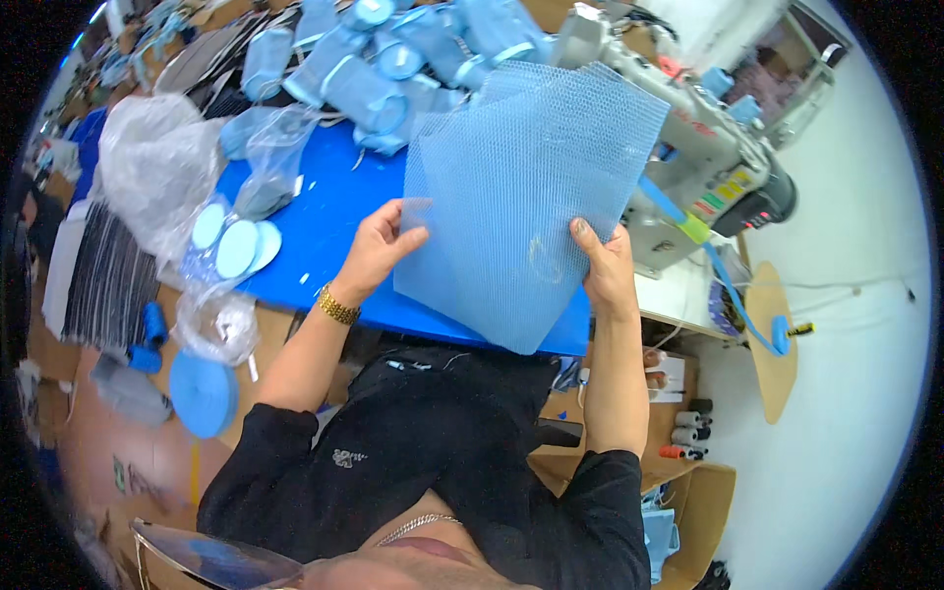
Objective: Sewing together mesh material and fabric circles using an industrial sewing machine and trimming with scissors.
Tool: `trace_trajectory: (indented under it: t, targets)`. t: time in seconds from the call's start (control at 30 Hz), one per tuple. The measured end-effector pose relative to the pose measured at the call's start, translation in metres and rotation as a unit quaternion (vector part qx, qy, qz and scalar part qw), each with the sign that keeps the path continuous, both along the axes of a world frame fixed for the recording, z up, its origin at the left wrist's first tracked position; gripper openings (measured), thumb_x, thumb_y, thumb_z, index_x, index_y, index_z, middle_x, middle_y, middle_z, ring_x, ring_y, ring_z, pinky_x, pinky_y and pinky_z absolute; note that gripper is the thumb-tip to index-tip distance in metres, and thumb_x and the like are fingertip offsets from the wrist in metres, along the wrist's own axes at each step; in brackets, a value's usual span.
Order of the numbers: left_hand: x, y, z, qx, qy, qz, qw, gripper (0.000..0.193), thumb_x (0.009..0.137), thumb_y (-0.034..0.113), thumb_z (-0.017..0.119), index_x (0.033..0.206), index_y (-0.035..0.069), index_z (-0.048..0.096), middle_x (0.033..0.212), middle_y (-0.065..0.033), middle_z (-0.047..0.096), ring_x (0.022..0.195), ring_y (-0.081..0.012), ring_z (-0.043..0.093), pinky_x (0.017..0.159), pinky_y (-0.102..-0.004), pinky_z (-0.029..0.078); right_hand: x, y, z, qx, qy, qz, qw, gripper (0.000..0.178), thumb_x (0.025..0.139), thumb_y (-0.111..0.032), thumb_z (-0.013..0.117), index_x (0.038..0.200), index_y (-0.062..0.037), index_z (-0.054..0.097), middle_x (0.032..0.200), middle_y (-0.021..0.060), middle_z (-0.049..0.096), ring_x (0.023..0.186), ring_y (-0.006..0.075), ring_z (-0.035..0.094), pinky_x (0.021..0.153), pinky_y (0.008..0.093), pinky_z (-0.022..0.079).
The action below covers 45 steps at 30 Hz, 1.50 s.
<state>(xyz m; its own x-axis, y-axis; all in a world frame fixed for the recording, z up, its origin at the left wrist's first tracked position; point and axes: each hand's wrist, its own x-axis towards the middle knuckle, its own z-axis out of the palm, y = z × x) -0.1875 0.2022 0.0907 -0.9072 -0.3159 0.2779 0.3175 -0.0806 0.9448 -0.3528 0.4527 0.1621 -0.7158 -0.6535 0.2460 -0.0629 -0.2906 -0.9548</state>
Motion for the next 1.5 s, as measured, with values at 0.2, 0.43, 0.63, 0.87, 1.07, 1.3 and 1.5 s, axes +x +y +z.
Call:
trace_trajectory:
  t: [0.2,0.43,0.63,0.87,1.07,1.3,1.5]
  targets:
    - [0.031,-0.021,-0.016,0.004,-0.033,0.116,0.993,0.013,0.089,0.01,0.067,0.098,0.0,0.067,0.087,0.0006,0.065,0.077,-0.0047,0.056,0.07,-0.0207,0.047,-0.005,-0.04,-0.037,0.016,-0.092,0.034,0.995,0.039,0.088,-0.023,0.07,0.116,0.0003,0.058,0.109,0.0084,0.065,0.096,0.0176,0.062,0.085,0.0336,0.05]
    - [0.03,-0.019,-0.061,0.036,-0.079,0.056,0.995,0.072,0.085,0.017,0.069,0.145,0.003,0.032,0.144,-0.0125,0.041,0.132,-0.0225,0.04,0.111,-0.0403,0.032,0.007,-0.028,-0.045,-0.004,-0.09,0.113,0.989,0.046,0.086,-0.011,0.066,0.126,0.0028,0.048,0.117,0.0114,0.062,0.103,0.0231,0.061,0.091,0.0368,0.049]
    - [0.051,0.011,-0.033,0.176,-0.037,-0.152,0.972,0.098,0.066,0.042,0.085,0.143,0.003,0.038,0.141,-0.0139,0.046,0.129,-0.0232,0.043,0.109,-0.0418,0.032,0.003,-0.052,-0.04,-0.074,-0.076,0.169,0.98,0.055,0.086,-0.018,0.07,0.13,0.0032,0.044,0.125,0.0122,0.058,0.111,0.0249,0.057,0.097,0.0377,0.044]
    - [0.141,-0.026,0.046,-0.08,-0.104,0.147,0.98,0.03,0.085,0.015,0.072,0.111,0.001,0.066,0.099,-0.0027,0.068,0.089,-0.0094,0.061,0.081,-0.0272,0.051,0.028,-0.115,-0.041,0.014,-0.106,0.17,0.98,0.045,0.091,-0.018,0.065,0.127,0.0043,0.048,0.123,0.0124,0.059,0.107,0.0217,0.058,0.095,0.035,0.045]
    - [0.22,-0.117,0.14,-0.324,-0.085,0.467,0.819,0.028,0.088,0.023,0.069,0.109,0.004,0.069,0.086,-0.003,0.07,0.066,-0.0073,0.062,0.057,-0.0245,0.051,0.061,-0.141,-0.034,0.078,-0.025,0.232,0.969,0.051,0.092,-0.02,0.063,0.136,-0.0024,0.045,0.119,0.0134,0.061,0.099,0.0184,0.063,0.083,0.0308,0.052]
    - [0.344,-0.307,0.188,-0.22,0.217,0.731,0.608,0.021,0.082,0.016,0.072,0.092,-0.002,0.069,0.084,-0.0056,0.069,0.072,-0.0125,0.06,0.065,-0.0302,0.049,0.035,-0.124,-0.062,0.149,-0.043,0.227,0.961,0.037,0.093,-0.017,0.061,0.126,-0.0021,0.055,0.101,0.0083,0.068,0.083,0.0145,0.065,0.07,0.0269,0.053]
    - [0.387,-0.382,0.133,0.055,0.087,0.823,0.559,0.027,0.072,-0.002,0.065,0.096,-0.011,0.06,0.097,-0.0153,0.066,0.084,-0.0243,0.063,0.074,-0.0377,0.05,0.021,-0.067,-0.062,0.185,-0.109,0.14,0.967,0.036,0.093,-0.017,0.062,0.124,-0.0005,0.055,0.098,0.0089,0.068,0.08,0.0155,0.065,0.067,0.0265,0.053]
